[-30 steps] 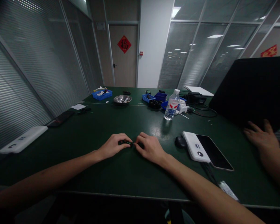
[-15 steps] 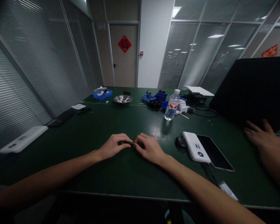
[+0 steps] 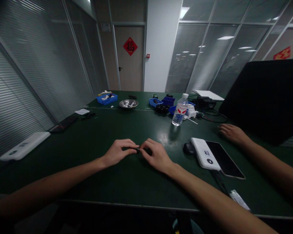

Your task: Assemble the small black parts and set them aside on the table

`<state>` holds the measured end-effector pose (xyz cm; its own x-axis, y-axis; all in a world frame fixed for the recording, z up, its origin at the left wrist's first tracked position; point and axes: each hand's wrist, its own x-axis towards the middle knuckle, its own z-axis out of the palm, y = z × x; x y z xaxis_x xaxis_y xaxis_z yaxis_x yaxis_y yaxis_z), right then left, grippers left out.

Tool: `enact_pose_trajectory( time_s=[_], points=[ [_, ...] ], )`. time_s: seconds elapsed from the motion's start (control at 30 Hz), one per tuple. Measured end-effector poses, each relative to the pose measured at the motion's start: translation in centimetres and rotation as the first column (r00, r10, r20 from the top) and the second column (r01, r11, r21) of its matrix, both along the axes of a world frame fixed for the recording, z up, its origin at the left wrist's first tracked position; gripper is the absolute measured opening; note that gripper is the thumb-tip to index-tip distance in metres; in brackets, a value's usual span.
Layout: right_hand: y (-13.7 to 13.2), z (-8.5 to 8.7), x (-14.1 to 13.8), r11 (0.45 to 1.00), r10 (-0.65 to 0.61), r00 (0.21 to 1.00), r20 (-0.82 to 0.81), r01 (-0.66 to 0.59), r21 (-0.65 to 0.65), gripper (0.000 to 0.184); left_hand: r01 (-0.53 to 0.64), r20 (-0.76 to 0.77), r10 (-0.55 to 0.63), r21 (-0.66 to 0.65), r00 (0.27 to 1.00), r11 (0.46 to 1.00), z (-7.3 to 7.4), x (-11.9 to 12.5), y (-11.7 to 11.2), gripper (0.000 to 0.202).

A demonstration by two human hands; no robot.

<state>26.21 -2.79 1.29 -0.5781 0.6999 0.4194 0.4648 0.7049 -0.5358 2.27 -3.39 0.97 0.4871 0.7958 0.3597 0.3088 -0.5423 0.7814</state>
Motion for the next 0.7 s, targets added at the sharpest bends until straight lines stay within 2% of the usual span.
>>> enact_pose_trajectory(
  time_s=[0.23, 0.47, 0.7],
  points=[
    [-0.2, 0.1, -0.3, 1.000, -0.009, 0.999, -0.050, 0.008, -0.021, 0.017, 0.015, 0.029, -0.014, -0.033, 0.999, 0.999, 0.4, 0.4, -0.4, 0.018],
    [0.9, -0.7, 0.0, 0.999, -0.042, 0.999, 0.018, 0.042, -0.034, 0.015, 0.013, -0.092, -0.015, -0.023, 0.996, 1.000, -0.5, 0.1, 0.5, 0.025],
    [1.1, -0.7, 0.3, 0.999, -0.047, 0.992, 0.116, 0.049, -0.012, 0.012, 0.072, -0.207, -0.077, -0.032, 0.975, 0.997, -0.2, -0.1, 0.7, 0.032]
  ],
)
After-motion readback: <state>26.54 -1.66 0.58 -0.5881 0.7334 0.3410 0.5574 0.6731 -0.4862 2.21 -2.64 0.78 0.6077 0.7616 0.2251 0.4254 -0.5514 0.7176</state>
